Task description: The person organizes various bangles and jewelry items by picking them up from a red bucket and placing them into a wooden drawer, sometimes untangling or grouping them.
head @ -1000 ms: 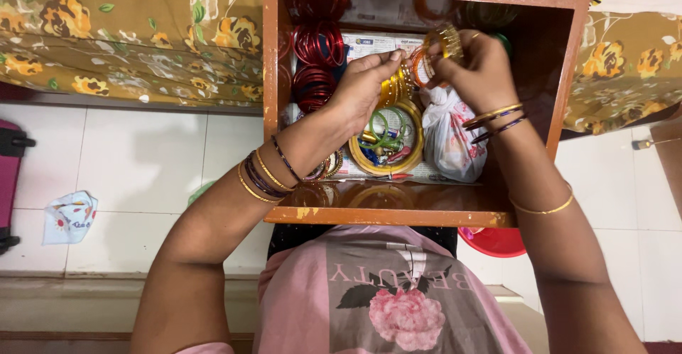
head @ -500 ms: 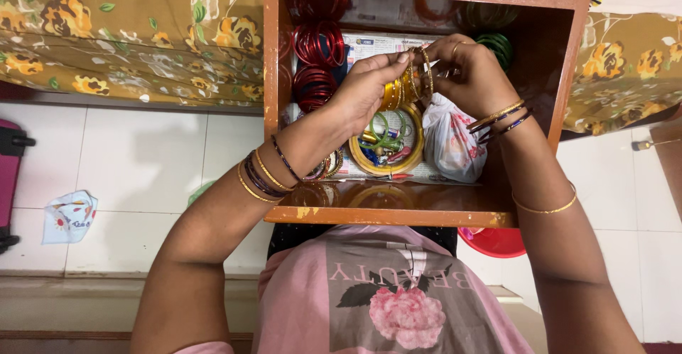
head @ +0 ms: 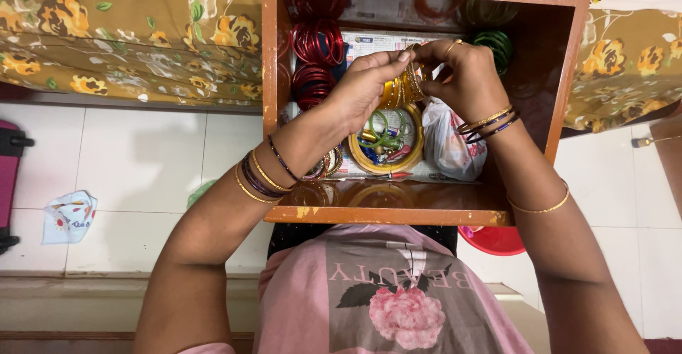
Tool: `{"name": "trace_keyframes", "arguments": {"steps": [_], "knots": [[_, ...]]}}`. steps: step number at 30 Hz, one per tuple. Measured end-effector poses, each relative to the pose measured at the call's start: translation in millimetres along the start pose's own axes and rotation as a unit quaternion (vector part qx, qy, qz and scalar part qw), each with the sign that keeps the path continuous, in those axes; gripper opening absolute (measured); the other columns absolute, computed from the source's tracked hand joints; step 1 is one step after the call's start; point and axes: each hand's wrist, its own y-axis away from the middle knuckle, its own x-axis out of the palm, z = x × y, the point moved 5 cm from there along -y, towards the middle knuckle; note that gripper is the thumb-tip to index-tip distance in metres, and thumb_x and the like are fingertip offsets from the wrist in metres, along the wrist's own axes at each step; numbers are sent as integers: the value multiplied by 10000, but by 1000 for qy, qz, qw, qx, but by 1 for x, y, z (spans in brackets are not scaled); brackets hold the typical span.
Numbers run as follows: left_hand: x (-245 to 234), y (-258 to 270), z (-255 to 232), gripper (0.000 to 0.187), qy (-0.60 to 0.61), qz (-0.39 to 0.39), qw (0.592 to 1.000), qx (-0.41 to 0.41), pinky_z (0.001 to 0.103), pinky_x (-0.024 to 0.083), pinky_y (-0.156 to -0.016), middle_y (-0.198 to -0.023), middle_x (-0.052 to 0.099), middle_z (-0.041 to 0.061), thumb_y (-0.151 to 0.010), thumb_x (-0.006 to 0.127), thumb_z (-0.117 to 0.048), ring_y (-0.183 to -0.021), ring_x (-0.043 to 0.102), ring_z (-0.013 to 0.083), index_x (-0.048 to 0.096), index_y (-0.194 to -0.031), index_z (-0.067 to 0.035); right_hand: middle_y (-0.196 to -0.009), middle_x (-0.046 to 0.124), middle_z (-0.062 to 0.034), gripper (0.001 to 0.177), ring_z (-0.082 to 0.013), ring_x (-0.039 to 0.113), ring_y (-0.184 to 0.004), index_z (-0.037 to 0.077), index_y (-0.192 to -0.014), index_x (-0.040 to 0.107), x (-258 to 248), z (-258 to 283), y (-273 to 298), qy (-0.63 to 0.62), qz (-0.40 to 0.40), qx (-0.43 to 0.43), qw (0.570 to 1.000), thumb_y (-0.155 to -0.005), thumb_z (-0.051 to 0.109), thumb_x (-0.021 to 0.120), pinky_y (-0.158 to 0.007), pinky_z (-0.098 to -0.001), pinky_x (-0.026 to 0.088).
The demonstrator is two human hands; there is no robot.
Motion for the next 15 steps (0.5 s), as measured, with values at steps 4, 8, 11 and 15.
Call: {"name": "trace_keyframes", "arguments": {"steps": [4, 8, 11, 15], "knots": [[2, 1, -4, 383, 15, 19, 999, 26, 383, 291, -1205, -1324, 693, 80, -970, 691, -266, -1351, 527, 182, 680, -1277, -37, -961, 754, -92, 364, -289, 687, -884, 83, -1097, 767, -6, 17, 5, 147, -43, -61, 986, -743, 54, 847, -761, -390, 560], [7, 4, -11, 401, 13, 29, 999, 28, 363, 313, -1190, -1312, 687, 71, -978, 684, -272, -1325, 537, 169, 665, -1297, -29, -893, 735, -47, 308, -276, 656, -861, 110, -1113, 752, -9, 24, 8, 187, -56, -57, 979, -821, 120, 849, -757, -414, 534], [11, 8, -17, 405, 45, 52, 997, 37, 384, 335, -1199, -1313, 677, 81, -995, 686, -270, -1320, 536, 188, 657, -1311, -19, -865, 717, -19, 288, -253, 649, -852, 111, -1149, 731, -13, 33, 10, 209, -72, -93, 971, -896, 152, 862, -773, -412, 527], [17, 14, -25, 453, 52, 65, 995, 47, 375, 283, -1222, -1376, 638, 83, -995, 690, -272, -1382, 483, 180, 625, -1348, 3, -908, 726, -23, 225, -246, 649, -871, 113, -1098, 727, -29, 42, 16, 219, -111, -91, 965, -919, 126, 863, -755, -389, 528]]}}
